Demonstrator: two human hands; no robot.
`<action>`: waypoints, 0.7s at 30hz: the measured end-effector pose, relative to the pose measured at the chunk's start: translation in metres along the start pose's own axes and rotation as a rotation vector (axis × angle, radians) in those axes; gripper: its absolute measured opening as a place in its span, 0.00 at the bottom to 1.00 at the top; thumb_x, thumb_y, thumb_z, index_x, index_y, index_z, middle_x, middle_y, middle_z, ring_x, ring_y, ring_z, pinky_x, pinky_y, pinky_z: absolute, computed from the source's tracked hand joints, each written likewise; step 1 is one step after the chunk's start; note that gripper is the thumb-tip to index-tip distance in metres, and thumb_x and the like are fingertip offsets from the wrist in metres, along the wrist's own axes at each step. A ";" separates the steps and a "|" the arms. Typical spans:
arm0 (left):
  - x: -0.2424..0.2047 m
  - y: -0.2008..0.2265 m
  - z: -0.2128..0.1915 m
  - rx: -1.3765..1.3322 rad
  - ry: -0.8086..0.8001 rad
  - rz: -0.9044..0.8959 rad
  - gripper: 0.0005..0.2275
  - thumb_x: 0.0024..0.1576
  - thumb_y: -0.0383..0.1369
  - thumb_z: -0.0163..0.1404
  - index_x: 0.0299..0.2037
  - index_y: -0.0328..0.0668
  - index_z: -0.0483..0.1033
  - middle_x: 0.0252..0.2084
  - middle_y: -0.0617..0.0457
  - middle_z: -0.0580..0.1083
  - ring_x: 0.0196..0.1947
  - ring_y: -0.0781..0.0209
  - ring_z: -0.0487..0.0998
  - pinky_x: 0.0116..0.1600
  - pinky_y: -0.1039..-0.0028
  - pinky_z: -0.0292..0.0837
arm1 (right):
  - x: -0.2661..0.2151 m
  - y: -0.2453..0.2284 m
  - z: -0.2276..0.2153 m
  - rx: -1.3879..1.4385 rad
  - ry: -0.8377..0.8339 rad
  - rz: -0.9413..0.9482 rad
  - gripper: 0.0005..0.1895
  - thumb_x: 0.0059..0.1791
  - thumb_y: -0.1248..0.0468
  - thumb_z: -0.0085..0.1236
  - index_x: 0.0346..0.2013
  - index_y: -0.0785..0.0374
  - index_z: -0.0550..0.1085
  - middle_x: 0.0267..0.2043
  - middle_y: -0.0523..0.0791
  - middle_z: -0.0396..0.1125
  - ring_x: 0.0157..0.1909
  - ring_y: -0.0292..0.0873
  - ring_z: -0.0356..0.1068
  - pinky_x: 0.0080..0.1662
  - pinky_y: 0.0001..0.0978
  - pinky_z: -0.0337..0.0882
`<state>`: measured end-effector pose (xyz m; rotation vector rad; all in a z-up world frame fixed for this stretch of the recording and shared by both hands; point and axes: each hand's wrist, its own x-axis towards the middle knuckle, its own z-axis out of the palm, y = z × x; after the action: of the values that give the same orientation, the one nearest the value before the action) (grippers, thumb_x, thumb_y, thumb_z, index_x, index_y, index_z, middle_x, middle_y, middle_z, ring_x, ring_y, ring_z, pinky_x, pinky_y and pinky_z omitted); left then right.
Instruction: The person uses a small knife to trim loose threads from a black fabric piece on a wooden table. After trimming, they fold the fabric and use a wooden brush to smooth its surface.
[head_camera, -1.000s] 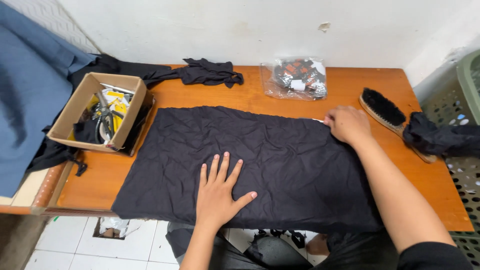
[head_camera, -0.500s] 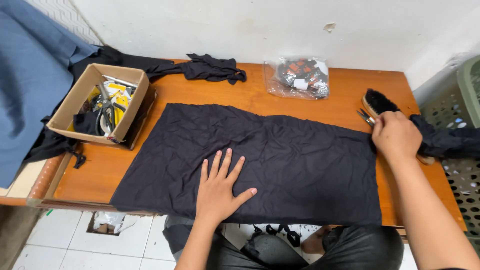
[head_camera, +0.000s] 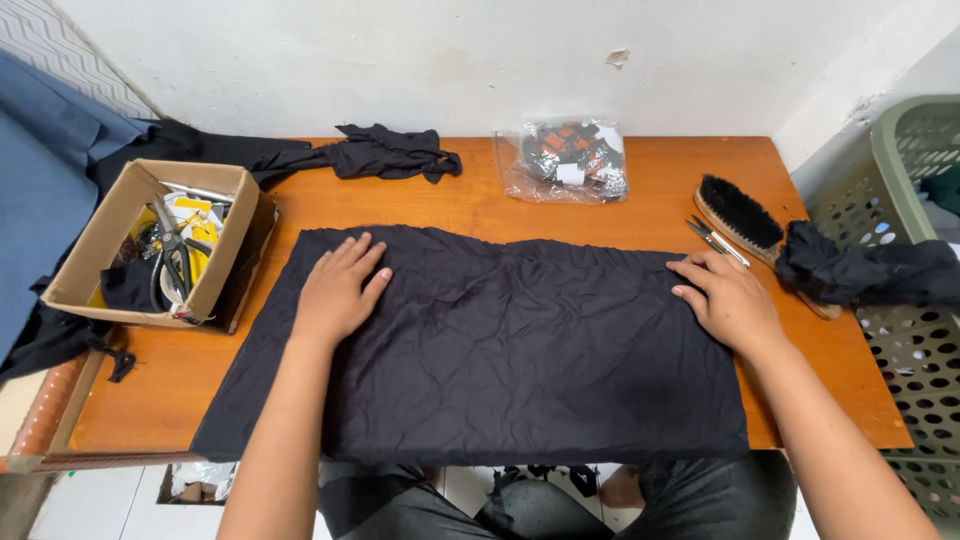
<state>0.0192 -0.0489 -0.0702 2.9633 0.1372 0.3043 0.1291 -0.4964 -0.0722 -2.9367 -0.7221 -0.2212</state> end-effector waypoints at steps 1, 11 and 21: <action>0.006 -0.011 0.002 0.009 -0.158 -0.069 0.21 0.54 0.48 0.33 0.59 0.60 0.55 0.63 0.59 0.51 0.63 0.61 0.48 0.63 0.62 0.40 | 0.002 0.003 0.003 -0.026 0.009 -0.019 0.16 0.45 0.52 0.45 0.45 0.49 0.70 0.46 0.41 0.63 0.52 0.44 0.61 0.50 0.34 0.64; 0.004 -0.025 -0.008 0.084 -0.240 -0.279 0.25 0.53 0.56 0.25 0.61 0.65 0.49 0.65 0.58 0.46 0.65 0.61 0.42 0.64 0.62 0.31 | 0.027 0.012 0.001 -0.076 -0.004 0.048 0.15 0.45 0.52 0.45 0.45 0.48 0.71 0.44 0.39 0.64 0.50 0.41 0.63 0.49 0.31 0.64; 0.030 -0.080 0.009 0.270 0.173 0.021 0.08 0.47 0.41 0.49 0.32 0.52 0.73 0.29 0.57 0.67 0.37 0.54 0.66 0.42 0.69 0.58 | 0.036 0.016 -0.003 0.318 -0.034 0.240 0.04 0.40 0.60 0.57 0.27 0.54 0.73 0.28 0.37 0.62 0.40 0.38 0.59 0.40 0.29 0.60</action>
<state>0.0447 0.0321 -0.0863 3.2016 0.1814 0.5887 0.1680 -0.4951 -0.0644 -2.6921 -0.3623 -0.0308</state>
